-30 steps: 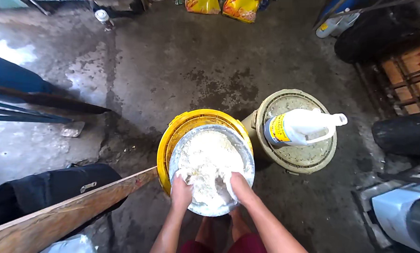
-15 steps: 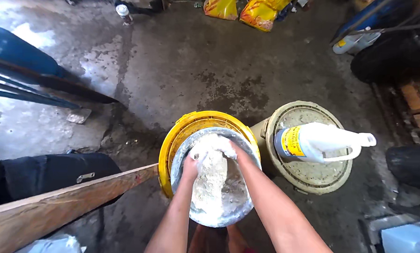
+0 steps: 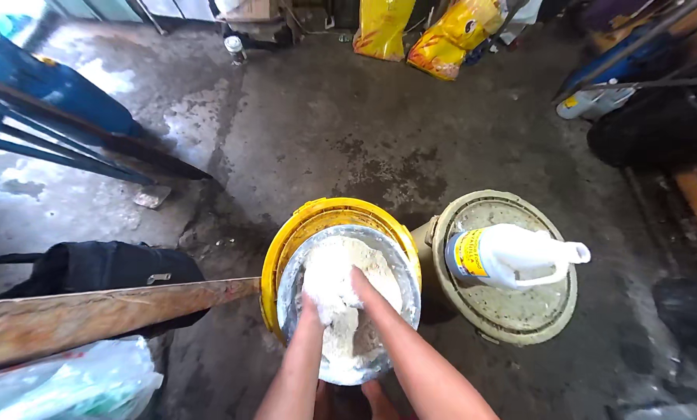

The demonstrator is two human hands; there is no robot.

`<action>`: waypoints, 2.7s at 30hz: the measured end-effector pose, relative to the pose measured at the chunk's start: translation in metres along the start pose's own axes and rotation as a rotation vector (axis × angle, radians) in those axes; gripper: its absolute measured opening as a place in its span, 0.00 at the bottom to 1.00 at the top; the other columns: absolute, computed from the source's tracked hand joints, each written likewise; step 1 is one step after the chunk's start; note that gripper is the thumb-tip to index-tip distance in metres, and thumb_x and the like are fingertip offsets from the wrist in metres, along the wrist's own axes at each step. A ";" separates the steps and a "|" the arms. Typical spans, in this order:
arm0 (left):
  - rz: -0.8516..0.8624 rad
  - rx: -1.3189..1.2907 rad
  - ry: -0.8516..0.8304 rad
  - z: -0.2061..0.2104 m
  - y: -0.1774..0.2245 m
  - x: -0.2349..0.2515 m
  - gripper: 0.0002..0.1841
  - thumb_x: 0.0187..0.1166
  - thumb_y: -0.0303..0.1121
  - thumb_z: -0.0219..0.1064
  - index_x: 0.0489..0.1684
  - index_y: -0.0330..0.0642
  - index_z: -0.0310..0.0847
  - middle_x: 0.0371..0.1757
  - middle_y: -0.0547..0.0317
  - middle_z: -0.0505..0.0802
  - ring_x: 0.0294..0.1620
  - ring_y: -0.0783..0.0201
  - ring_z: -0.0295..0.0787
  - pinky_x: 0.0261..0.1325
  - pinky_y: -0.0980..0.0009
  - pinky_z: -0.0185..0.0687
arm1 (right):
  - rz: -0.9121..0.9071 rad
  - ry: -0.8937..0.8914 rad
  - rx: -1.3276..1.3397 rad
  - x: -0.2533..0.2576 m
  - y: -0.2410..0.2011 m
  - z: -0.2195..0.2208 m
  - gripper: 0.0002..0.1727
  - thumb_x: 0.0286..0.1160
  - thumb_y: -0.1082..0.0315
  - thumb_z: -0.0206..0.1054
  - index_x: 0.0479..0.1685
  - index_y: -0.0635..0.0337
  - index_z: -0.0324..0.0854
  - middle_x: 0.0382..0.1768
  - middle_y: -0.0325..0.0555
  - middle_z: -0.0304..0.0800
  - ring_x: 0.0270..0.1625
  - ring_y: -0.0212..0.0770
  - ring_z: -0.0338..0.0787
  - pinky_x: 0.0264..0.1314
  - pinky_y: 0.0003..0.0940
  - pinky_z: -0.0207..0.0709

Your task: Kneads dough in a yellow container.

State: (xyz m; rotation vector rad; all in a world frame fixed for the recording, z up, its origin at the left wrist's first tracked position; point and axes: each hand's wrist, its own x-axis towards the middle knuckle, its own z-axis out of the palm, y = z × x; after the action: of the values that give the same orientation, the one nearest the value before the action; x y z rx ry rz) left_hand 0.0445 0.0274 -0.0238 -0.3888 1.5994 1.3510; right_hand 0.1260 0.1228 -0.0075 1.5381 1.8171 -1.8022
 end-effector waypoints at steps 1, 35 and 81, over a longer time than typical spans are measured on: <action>0.006 0.007 -0.026 -0.003 0.001 -0.001 0.33 0.95 0.54 0.32 0.83 0.39 0.64 0.74 0.41 0.80 0.68 0.50 0.77 0.66 0.46 0.76 | -0.024 0.008 -0.067 0.000 0.002 -0.002 0.29 0.84 0.71 0.63 0.81 0.77 0.65 0.78 0.71 0.75 0.82 0.59 0.75 0.87 0.49 0.65; -0.015 0.565 -0.321 -0.016 0.002 0.035 0.29 0.97 0.47 0.38 0.86 0.37 0.62 0.80 0.38 0.77 0.78 0.48 0.73 0.76 0.46 0.70 | 0.283 0.493 0.783 -0.031 0.084 0.050 0.24 0.95 0.70 0.47 0.83 0.74 0.63 0.78 0.68 0.74 0.79 0.50 0.76 0.83 0.42 0.68; -0.117 0.375 -0.300 -0.010 0.002 -0.018 0.30 0.96 0.49 0.32 0.84 0.38 0.63 0.75 0.44 0.79 0.71 0.55 0.76 0.70 0.53 0.74 | 0.129 0.330 0.424 -0.048 0.043 0.038 0.29 0.85 0.75 0.60 0.84 0.78 0.61 0.80 0.73 0.71 0.84 0.57 0.72 0.89 0.46 0.61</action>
State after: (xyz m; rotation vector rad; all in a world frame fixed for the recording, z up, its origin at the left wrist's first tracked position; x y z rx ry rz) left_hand 0.0472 0.0130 -0.0088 -0.0467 1.5086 0.9438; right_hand 0.1592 0.0552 -0.0111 2.1634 1.4635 -2.0634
